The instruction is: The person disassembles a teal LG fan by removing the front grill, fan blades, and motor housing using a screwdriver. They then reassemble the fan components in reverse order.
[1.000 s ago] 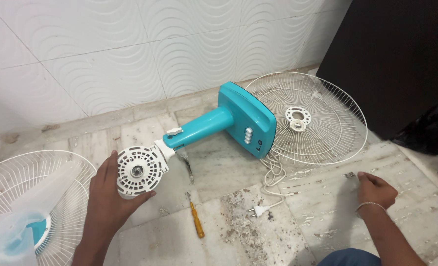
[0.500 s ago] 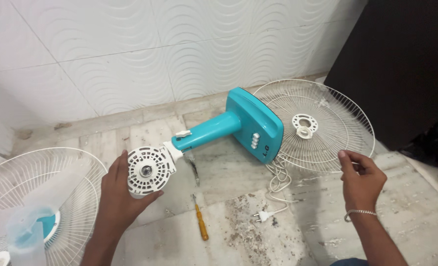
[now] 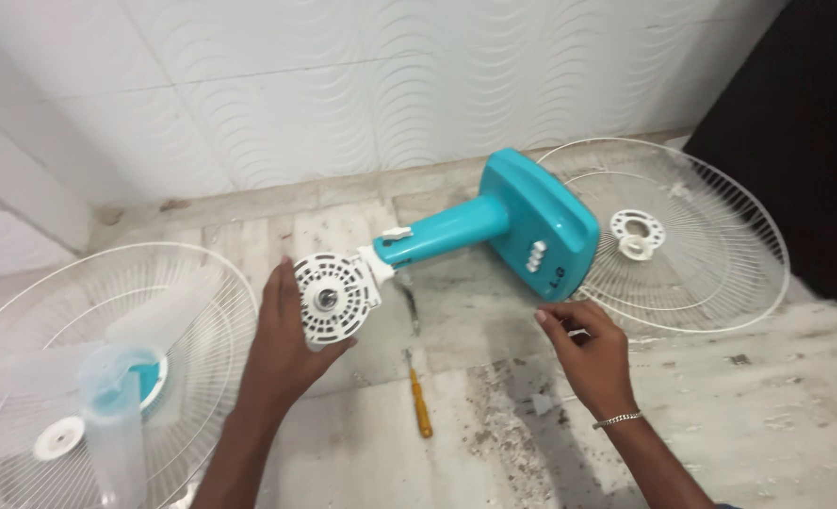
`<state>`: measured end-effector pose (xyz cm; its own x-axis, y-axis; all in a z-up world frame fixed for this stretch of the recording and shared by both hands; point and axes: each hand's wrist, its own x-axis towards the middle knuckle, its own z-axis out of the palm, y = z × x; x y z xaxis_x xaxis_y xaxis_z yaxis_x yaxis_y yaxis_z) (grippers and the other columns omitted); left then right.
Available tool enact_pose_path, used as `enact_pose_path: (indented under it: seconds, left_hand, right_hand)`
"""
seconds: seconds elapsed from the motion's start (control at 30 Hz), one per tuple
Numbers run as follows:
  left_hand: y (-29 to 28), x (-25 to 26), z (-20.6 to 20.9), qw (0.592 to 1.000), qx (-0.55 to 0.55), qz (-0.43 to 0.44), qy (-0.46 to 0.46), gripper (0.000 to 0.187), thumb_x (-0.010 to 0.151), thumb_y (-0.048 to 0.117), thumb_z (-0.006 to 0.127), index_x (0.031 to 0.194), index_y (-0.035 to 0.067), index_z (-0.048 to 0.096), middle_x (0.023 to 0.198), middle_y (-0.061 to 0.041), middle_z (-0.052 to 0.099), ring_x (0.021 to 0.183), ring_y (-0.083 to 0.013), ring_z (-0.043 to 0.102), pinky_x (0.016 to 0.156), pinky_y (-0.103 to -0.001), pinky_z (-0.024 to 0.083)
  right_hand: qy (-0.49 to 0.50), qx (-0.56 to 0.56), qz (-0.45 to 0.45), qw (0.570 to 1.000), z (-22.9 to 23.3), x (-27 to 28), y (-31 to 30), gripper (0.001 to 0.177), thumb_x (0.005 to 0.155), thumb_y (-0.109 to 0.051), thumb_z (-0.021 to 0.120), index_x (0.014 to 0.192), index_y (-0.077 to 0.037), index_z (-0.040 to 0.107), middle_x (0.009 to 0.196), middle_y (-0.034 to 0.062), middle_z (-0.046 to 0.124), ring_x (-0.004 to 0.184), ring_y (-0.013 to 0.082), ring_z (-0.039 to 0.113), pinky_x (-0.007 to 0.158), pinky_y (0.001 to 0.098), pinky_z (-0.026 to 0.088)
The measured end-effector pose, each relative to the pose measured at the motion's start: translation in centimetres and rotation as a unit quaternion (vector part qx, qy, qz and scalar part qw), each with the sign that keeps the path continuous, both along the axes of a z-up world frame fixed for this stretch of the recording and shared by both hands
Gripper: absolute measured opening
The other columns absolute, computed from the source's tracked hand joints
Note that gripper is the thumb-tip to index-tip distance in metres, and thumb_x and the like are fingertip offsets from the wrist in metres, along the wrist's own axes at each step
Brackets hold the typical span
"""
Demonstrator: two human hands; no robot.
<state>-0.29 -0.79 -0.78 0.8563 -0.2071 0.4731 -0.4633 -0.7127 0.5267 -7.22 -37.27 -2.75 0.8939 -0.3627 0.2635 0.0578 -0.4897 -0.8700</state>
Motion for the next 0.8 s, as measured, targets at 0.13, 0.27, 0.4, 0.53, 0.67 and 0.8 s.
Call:
enact_pose_path:
  seconds: [0.13,0.27,0.4,0.53,0.67,0.8]
  left_hand:
    - [0.1,-0.1,-0.3,1.0,-0.004,-0.006,-0.018,0.118,0.066,0.026,0.092,0.154,-0.01,0.022,0.151,-0.032,0.035,0.138,-0.0472,0.045,0.109,-0.046,0.046]
    - [0.1,-0.1,-0.4,0.999,0.007,-0.007,-0.034,0.115,0.069,0.026,0.091,0.153,-0.012,0.022,0.151,-0.035,0.034,0.137,-0.0493,0.045,0.108,-0.047,0.047]
    - [0.1,-0.2,-0.4,1.0,0.005,0.001,-0.022,0.114,0.069,0.025,0.09,0.153,-0.011,0.023,0.151,-0.034,0.035,0.137,-0.0489,0.046,0.107,-0.047,0.048]
    - [0.1,-0.4,-0.2,0.999,0.03,0.015,-0.022,0.115,0.068,0.029,0.091,0.153,-0.01,0.024,0.151,-0.034,0.035,0.136,-0.0492,0.046,0.105,-0.047,0.049]
    - [0.2,-0.5,0.1,0.999,0.033,0.018,-0.009,0.118,0.067,0.031,0.092,0.153,-0.009,0.023,0.151,-0.033,0.035,0.135,-0.0483,0.046,0.104,-0.046,0.05]
    - [0.2,-0.5,0.1,1.0,0.006,0.004,-0.007,0.118,0.066,0.03,0.093,0.154,-0.008,0.023,0.149,-0.031,0.037,0.135,-0.0473,0.047,0.105,-0.046,0.049]
  right_hand:
    - [0.065,-0.047,0.077,0.994,-1.2,0.4,1.9,0.017,0.088,-0.017,0.075,0.101,-0.007,0.079,0.094,0.0034,0.072,0.073,0.0114,0.069,0.061,0.0266,0.057]
    - [0.128,-0.073,0.166,0.975,-2.3,-0.1,4.5,0.024,0.089,-0.018,0.072,0.11,-0.009,0.077,0.094,0.005,0.073,0.074,0.0149,0.07,0.065,0.0303,0.058]
    - [0.159,-0.107,0.236,0.953,-2.9,-0.8,7.9,0.036,0.089,-0.028,0.073,0.12,-0.01,0.07,0.096,0.0063,0.072,0.079,0.0183,0.071,0.073,0.0329,0.059]
    - [0.175,-0.146,0.236,0.945,-3.4,-1.6,10.8,0.062,0.083,-0.04,0.08,0.133,-0.011,0.06,0.097,0.009,0.069,0.087,0.024,0.068,0.078,0.0384,0.057]
    - [0.126,-0.218,0.252,0.935,-4.6,-2.2,12.7,0.071,0.078,-0.035,0.084,0.136,-0.007,0.054,0.097,0.0131,0.067,0.092,0.0317,0.063,0.081,0.0438,0.053]
    - [0.153,-0.194,0.241,0.938,-5.2,-2.2,12.9,0.059,0.081,-0.017,0.075,0.135,-0.007,0.055,0.097,0.0107,0.068,0.093,0.0289,0.065,0.082,0.0418,0.055]
